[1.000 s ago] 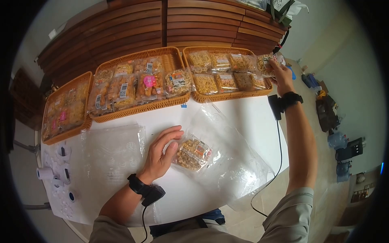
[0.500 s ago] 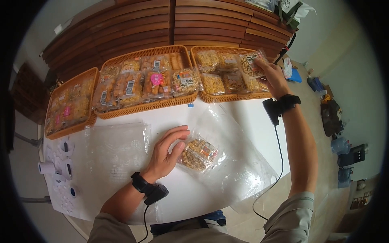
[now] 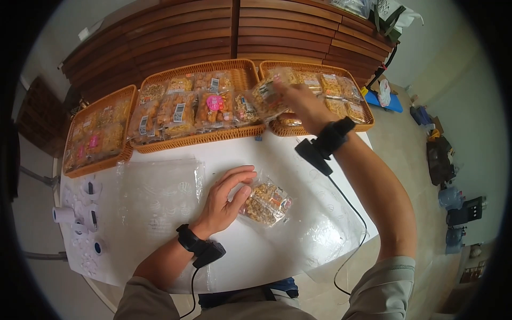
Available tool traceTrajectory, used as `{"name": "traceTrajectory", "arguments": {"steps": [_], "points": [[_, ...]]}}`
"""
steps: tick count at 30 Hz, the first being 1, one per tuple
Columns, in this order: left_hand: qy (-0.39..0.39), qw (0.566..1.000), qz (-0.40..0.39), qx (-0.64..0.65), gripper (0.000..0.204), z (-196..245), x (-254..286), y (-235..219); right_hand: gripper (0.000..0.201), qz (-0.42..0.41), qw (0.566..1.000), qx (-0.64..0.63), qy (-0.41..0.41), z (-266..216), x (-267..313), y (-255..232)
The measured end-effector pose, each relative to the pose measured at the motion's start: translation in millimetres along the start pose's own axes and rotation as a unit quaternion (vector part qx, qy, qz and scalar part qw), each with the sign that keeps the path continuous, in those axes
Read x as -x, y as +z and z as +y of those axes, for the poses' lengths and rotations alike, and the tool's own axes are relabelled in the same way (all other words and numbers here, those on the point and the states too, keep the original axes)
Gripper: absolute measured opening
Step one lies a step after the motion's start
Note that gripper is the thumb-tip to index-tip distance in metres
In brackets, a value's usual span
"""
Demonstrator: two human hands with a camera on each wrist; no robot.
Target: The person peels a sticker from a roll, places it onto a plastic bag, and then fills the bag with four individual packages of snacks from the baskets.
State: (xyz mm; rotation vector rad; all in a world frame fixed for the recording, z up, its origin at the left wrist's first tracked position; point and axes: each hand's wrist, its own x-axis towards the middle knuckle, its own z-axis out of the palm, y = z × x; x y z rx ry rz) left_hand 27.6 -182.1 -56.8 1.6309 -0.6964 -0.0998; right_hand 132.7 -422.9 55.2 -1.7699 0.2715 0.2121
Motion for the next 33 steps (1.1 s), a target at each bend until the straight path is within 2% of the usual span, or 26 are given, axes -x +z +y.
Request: {"name": "traceTrajectory", "arguments": {"steps": [2,5,6,9,12,15,18,21,24,27,28,31,32,33], "points": [[-0.003,1.000,-0.001,0.002,0.029,0,0,0,0.043,0.001,0.997,0.080,0.025,-6,1,16],[-0.006,1.000,-0.001,0.001,0.029,1,0,-1,0.045,-0.001,0.970,0.244,0.005,1,-14,21],[-0.007,1.000,-0.002,0.001,0.029,2,0,-1,0.045,0.007,0.964,0.265,0.001,-3,-15,22],[-0.006,1.000,0.001,0.000,0.029,2,0,0,0.032,0.071,0.984,0.161,-0.032,-2,-12,29],[-0.006,1.000,0.003,0.005,0.029,3,0,1,0.034,0.041,0.989,0.141,-0.024,-9,-2,30],[-0.004,1.000,0.001,-0.001,0.029,3,-1,1,0.036,-0.002,0.988,0.150,0.035,-9,-7,27],[-0.002,1.000,0.002,-0.003,0.029,3,-1,1,0.035,-0.059,0.978,0.201,-0.026,-7,-3,26],[0.002,1.000,0.001,-0.006,0.029,3,-1,1,0.044,-0.009,0.976,0.216,0.032,-13,-3,36],[-0.004,1.000,0.000,0.004,0.029,0,0,1,0.057,0.015,0.979,0.200,0.044,-25,11,42],[-0.010,1.000,0.000,0.008,0.029,2,0,1,0.066,0.023,0.995,0.082,-0.050,-15,6,30],[-0.008,1.000,0.002,0.008,0.029,1,0,1,0.057,0.082,0.983,0.074,-0.148,-5,-6,27],[-0.003,1.000,0.003,0.006,0.029,1,0,1,0.054,0.122,0.959,0.111,-0.231,-2,-4,6],[-0.003,1.000,0.002,0.005,0.028,0,1,1,0.052,0.128,0.942,0.147,-0.274,-4,0,3],[-0.003,1.000,0.001,0.003,0.028,0,0,1,0.053,0.150,0.929,0.195,-0.278,-3,3,-1]]}}
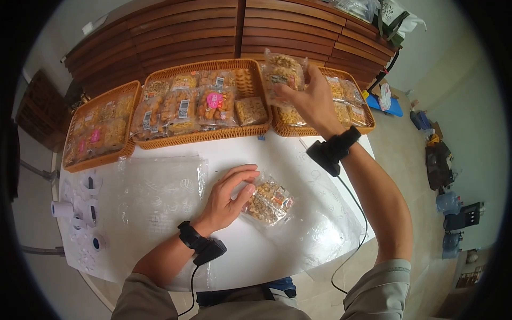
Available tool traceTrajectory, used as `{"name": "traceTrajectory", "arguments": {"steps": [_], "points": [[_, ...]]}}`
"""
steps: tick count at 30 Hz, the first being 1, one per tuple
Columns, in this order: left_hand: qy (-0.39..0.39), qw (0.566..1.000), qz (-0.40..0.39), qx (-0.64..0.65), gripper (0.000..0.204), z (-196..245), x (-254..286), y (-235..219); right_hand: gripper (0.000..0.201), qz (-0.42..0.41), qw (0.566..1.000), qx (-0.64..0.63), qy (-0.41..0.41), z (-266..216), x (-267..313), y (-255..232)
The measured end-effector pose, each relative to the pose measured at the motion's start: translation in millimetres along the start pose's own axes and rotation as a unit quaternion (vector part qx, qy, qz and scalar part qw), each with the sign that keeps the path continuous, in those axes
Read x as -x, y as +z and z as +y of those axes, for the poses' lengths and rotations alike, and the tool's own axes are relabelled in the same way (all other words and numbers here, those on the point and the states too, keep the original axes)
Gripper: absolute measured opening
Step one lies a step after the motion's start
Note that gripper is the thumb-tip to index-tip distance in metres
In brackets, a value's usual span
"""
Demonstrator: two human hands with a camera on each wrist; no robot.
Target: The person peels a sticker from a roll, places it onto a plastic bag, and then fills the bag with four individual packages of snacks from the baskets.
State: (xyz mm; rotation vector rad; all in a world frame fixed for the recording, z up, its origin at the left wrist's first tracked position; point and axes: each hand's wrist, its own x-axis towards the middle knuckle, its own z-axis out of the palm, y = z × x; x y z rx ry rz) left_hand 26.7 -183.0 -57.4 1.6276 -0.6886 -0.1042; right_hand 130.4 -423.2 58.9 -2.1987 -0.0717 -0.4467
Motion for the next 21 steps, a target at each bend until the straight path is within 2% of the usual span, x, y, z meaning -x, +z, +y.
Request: {"name": "traceTrajectory", "arguments": {"steps": [2,5,8,11,14,17,20,21], "points": [[-0.003,1.000,-0.001,0.002,0.028,0,0,0,0.054,0.019,0.994,0.106,-0.020,4,6,-8],[-0.003,1.000,0.000,0.002,0.028,0,0,0,0.057,0.052,0.963,0.256,-0.075,26,13,-12],[-0.001,1.000,0.001,-0.002,0.028,-1,0,0,0.062,0.042,0.951,0.305,-0.041,33,15,-14],[0.002,1.000,0.000,-0.004,0.028,-1,0,0,0.061,-0.021,0.959,0.276,0.059,34,6,-15],[0.000,1.000,-0.001,-0.003,0.028,-1,0,0,0.059,-0.046,0.968,0.238,0.069,21,7,-12],[-0.003,1.000,-0.001,-0.001,0.028,-1,0,0,0.056,-0.031,0.968,0.249,0.001,36,5,-12],[-0.004,1.000,-0.001,0.001,0.028,-1,0,0,0.054,-0.051,0.977,0.186,0.093,28,5,-22],[-0.004,1.000,-0.001,0.002,0.028,0,0,0,0.052,-0.042,0.986,0.136,0.085,27,6,-27]]}}
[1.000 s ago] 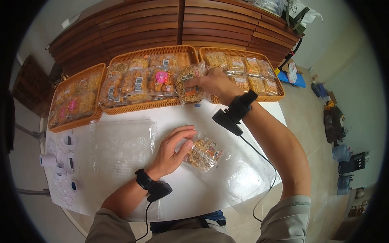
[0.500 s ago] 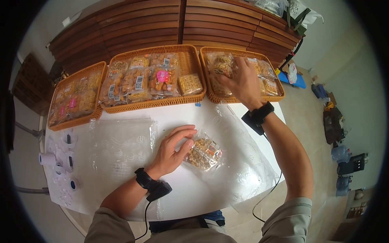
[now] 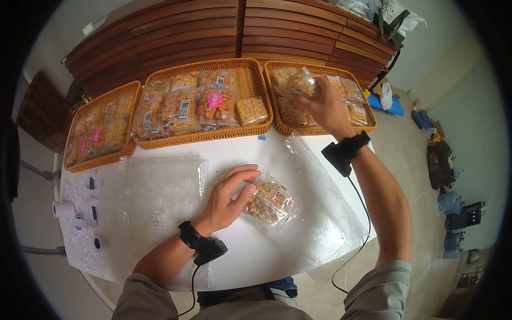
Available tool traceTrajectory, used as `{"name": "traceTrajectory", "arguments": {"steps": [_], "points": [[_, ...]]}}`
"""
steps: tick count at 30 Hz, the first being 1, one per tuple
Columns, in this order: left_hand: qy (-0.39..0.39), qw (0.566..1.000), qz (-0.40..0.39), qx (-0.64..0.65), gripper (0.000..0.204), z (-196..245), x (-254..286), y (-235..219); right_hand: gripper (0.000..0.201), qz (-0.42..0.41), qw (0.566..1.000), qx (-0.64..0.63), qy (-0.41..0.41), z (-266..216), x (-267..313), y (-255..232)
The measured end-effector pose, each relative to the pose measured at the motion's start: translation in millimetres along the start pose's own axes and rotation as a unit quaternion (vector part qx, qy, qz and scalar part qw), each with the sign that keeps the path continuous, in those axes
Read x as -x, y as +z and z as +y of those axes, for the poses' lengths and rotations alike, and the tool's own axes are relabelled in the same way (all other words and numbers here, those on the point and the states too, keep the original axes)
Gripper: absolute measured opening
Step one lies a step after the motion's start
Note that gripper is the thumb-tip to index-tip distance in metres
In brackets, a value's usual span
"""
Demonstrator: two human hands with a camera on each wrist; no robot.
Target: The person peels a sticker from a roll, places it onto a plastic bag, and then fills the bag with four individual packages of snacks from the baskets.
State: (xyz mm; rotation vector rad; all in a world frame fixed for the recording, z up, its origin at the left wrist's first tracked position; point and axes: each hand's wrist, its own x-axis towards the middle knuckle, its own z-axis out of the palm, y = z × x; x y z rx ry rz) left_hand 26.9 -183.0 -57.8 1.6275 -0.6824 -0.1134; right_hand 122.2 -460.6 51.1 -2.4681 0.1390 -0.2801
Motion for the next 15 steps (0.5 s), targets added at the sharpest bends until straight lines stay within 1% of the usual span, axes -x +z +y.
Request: {"name": "traceTrajectory", "arguments": {"steps": [2,5,7,8,9,11,13,14,15], "points": [[0.002,1.000,-0.001,-0.003,0.028,0,0,0,0.046,0.014,0.995,-0.099,-0.016,5,8,-11],[0.008,1.000,0.002,-0.002,0.029,-1,0,0,0.040,-0.002,0.972,-0.236,0.003,-4,33,-39],[0.013,1.000,0.004,-0.003,0.031,0,-1,1,0.036,-0.017,0.948,-0.315,0.041,-9,57,-61],[0.015,1.000,0.004,-0.006,0.032,1,-1,0,0.034,-0.013,0.948,-0.313,0.061,4,67,-75],[0.016,1.000,0.003,-0.007,0.032,2,-1,1,0.032,-0.001,0.924,-0.373,0.085,-15,88,-83],[0.009,1.000,0.002,-0.007,0.036,4,-1,1,0.037,-0.001,0.912,-0.389,0.130,15,118,-112],[0.006,1.000,0.000,-0.013,0.037,5,-2,1,0.045,0.011,0.884,-0.439,0.163,6,165,-129],[-0.001,1.000,-0.002,-0.007,0.039,5,-2,1,0.052,0.021,0.887,-0.428,0.173,16,191,-140],[0.004,1.000,-0.006,-0.012,0.040,4,-2,1,0.059,-0.033,0.905,-0.394,0.156,25,213,-153]]}}
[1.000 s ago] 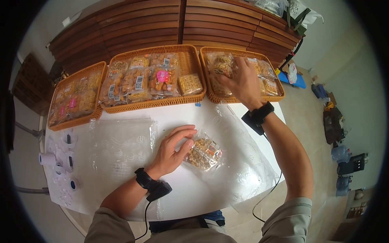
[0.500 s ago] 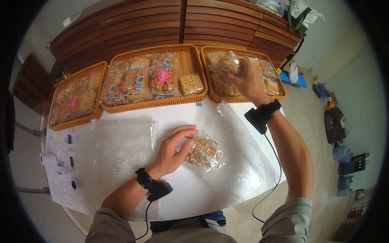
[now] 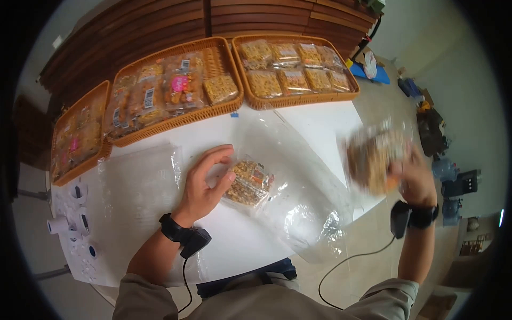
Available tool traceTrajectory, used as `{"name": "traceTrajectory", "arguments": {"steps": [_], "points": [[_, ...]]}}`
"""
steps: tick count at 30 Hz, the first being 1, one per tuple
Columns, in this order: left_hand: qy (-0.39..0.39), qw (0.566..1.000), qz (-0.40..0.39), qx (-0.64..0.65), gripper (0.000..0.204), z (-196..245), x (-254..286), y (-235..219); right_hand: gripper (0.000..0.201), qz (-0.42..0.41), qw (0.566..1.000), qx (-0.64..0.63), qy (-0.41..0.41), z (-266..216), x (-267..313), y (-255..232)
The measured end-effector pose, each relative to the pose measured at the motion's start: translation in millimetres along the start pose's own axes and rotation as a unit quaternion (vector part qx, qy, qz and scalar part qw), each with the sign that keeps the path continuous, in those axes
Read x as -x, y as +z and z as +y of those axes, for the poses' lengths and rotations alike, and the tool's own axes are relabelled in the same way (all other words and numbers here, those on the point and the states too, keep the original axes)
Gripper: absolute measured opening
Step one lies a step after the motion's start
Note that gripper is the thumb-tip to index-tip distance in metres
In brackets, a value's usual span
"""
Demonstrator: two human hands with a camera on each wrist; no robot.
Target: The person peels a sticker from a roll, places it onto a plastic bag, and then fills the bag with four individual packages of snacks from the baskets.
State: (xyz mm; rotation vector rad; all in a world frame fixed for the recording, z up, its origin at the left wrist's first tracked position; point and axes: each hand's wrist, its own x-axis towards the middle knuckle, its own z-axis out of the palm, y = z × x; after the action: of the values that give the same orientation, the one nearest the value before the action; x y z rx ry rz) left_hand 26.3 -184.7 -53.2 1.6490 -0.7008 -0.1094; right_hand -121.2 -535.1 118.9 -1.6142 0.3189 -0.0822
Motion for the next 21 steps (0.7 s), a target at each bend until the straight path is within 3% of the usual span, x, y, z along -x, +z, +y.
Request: {"name": "traceTrajectory", "arguments": {"steps": [2,3,4,6,9,13,18,21], "points": [[0.011,1.000,-0.005,-0.011,0.041,-2,-1,-1,0.067,-0.130,0.982,0.084,0.111,-6,32,-22],[0.012,1.000,-0.011,-0.010,0.042,-3,-1,-1,0.067,-0.268,0.957,0.070,0.085,4,35,-28],[0.011,1.000,-0.013,-0.011,0.043,-4,-1,-1,0.069,-0.356,0.918,0.155,0.081,7,38,-32],[0.010,1.000,-0.016,-0.013,0.043,-4,-1,0,0.070,-0.337,0.879,0.305,0.141,8,63,-28],[0.003,1.000,-0.024,-0.015,0.045,-2,-1,-1,0.064,-0.258,0.865,0.341,0.263,19,81,-12],[0.007,0.999,-0.026,-0.017,0.046,-4,-1,-1,0.056,-0.210,0.807,0.410,0.370,32,81,7],[0.003,0.999,-0.031,-0.013,0.047,-5,0,-1,0.058,-0.137,0.915,0.213,0.314,54,75,12],[0.009,0.999,-0.036,-0.016,0.047,-4,0,-2,0.052,-0.096,0.952,0.060,0.284,66,72,0]]}}
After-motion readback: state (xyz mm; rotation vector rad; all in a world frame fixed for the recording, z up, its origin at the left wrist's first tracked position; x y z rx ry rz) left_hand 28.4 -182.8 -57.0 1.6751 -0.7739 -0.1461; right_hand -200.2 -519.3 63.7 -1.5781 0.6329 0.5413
